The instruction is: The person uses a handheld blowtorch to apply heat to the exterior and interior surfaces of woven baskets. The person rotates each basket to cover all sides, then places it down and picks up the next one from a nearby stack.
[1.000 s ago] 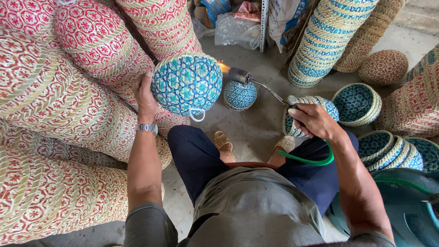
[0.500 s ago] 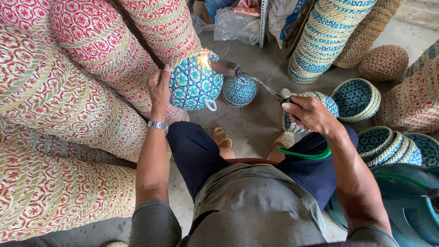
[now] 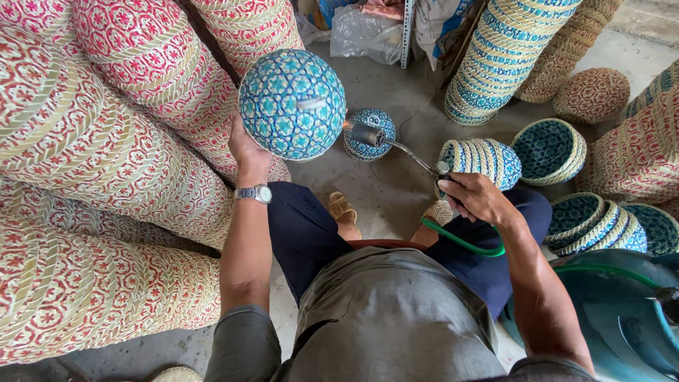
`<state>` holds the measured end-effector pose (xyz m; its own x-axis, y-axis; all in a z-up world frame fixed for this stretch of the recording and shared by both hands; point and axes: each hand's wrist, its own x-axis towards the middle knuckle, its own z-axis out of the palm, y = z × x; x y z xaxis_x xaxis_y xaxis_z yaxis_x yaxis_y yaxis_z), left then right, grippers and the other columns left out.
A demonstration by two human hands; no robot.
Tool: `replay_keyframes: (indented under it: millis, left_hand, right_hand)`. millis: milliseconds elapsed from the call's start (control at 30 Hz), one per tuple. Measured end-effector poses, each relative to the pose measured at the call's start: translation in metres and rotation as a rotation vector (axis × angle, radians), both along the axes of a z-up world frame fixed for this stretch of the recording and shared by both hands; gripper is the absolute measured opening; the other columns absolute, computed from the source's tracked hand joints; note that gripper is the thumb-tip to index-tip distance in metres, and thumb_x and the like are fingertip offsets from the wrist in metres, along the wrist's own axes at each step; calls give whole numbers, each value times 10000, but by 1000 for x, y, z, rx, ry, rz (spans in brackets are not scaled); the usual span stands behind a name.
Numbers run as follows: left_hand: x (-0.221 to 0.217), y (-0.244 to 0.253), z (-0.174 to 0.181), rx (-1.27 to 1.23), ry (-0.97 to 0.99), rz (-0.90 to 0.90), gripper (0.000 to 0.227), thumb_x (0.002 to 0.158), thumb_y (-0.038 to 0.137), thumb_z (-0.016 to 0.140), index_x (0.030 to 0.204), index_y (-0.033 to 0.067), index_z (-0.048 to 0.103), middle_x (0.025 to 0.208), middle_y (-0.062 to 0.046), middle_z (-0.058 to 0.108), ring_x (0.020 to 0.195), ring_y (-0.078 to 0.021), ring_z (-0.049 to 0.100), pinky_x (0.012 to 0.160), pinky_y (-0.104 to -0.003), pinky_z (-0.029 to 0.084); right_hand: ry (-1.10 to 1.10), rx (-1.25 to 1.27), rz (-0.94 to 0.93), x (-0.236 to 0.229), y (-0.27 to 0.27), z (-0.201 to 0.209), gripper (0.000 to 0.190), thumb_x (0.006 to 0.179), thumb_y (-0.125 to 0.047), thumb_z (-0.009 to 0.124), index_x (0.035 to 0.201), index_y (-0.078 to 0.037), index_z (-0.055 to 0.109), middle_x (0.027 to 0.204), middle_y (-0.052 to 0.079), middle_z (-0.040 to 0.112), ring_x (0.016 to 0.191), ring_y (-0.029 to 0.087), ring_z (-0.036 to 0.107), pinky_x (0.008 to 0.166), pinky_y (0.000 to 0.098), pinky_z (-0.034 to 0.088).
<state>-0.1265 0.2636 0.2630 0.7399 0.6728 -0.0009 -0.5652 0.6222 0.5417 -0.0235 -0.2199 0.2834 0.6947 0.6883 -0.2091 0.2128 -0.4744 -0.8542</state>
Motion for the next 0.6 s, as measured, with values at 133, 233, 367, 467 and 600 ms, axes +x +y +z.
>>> replay_keyframes:
  millis: [133,233,367,467,600]
  left_hand:
    - [4,-17,-5,-132,-31,-62,578,1054,435,306,1389,42,567,1413,-166,620,1298,-340,604,1127,-564,472]
    - [8,-35,-7,-124,-3,63,542,1054,432,329,1411,74,525,1436,-152,579,1295,-314,589,1106,-549,486]
    - [13,-45,-14,114,192,264,507,1081,384,463,1335,-38,582,1370,-221,630,1262,-309,645,1058,-485,572]
    - [13,-45,-28,392,225,324,445,1070,351,521,1262,-32,638,1279,-178,662,1137,-266,657,973,-422,569]
    - [14,-48,-50,627,299,294,410,1109,341,533,1148,-52,646,1112,-109,624,993,-177,558,890,-346,484]
  right_hand:
    - [-3,32,-29,-4,1,-2,451,1041,-348,528,745,-22,623,545,26,566,418,129,520,405,311,441]
    - [-8,-13,49,-11,7,3,455,1035,-357,540,751,-11,620,527,33,560,412,130,535,403,311,449]
    - [-47,-71,-31,-11,13,10,416,1022,-349,520,779,-32,638,517,25,584,404,131,560,399,313,472]
    - [-41,126,-63,-7,6,16,454,1067,-331,529,765,-6,627,554,29,565,427,124,514,411,310,429]
    - [-78,75,-42,1,8,26,417,1056,-323,547,786,-19,642,550,48,560,431,133,512,418,332,426]
